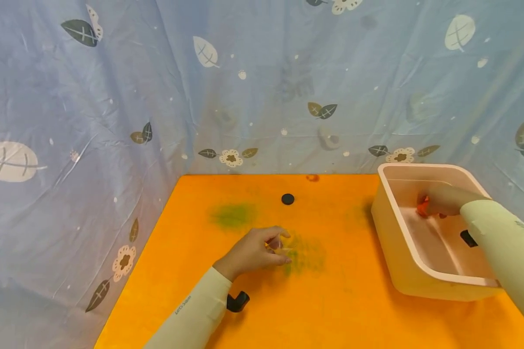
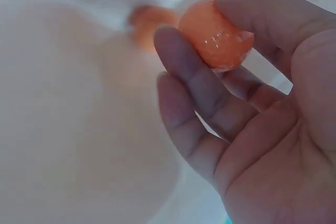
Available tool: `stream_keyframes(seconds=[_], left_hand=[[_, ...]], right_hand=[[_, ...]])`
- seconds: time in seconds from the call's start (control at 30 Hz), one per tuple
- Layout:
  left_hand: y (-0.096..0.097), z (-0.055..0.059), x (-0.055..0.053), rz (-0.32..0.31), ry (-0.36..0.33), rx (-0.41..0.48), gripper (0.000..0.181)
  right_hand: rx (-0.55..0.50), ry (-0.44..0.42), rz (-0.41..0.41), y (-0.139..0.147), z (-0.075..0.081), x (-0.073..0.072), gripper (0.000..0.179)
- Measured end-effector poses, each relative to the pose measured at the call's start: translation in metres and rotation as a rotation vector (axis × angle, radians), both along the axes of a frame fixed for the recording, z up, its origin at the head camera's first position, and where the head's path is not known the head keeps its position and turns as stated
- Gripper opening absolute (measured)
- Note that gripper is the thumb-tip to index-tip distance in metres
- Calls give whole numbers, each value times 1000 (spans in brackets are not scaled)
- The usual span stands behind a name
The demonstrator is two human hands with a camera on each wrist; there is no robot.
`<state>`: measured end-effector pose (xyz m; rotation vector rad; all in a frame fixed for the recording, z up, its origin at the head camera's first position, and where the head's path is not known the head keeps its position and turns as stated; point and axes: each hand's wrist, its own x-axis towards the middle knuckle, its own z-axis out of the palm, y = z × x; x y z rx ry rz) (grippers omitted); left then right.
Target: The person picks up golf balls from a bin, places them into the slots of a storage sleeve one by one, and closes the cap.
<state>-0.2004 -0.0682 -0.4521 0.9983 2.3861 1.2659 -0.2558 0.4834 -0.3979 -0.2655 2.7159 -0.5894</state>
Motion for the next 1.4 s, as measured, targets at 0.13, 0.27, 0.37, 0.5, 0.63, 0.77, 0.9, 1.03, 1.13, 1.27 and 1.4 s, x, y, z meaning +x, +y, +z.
stream_keyframes(seconds=[0.13, 0.27, 0.37, 0.5, 0.63, 0.77, 0.9, 1.03, 1.13, 1.27, 1.4], left_hand=[[2, 0, 0, -4, 8, 2, 41], [4, 0, 1, -11, 9, 2, 44], [5, -2, 0, -11, 14, 0, 41], [6, -2, 0, -10, 20, -5, 31], [6, -1, 1, -11, 13, -11, 34], [5, 0, 1, -8, 13, -6, 33], [5, 1, 2, -10, 24, 5, 36], [6, -1, 3, -15, 30, 9, 41], [8, -1, 3, -22, 28, 10, 39], [10, -1, 4, -23, 28, 12, 40], [12, -2, 4, -26, 24, 21, 42]], right_hand=[[-32, 112, -13, -3, 20, 3, 26], [-77, 144, -72, -11, 41, 8, 35], [-160, 124, -114, -17, 54, 12, 40], [-277, 139, -157, -25, 66, 18, 45], [-345, 236, -178, -38, 76, 30, 46], [-393, 339, -204, -58, 84, 42, 44], [-471, 396, -180, -84, 92, 50, 49], [-548, 381, -178, -108, 97, 62, 49], [-574, 347, -187, -125, 97, 72, 46], [-643, 338, -121, -149, 94, 80, 42], [-731, 368, -17, -173, 88, 85, 38]])
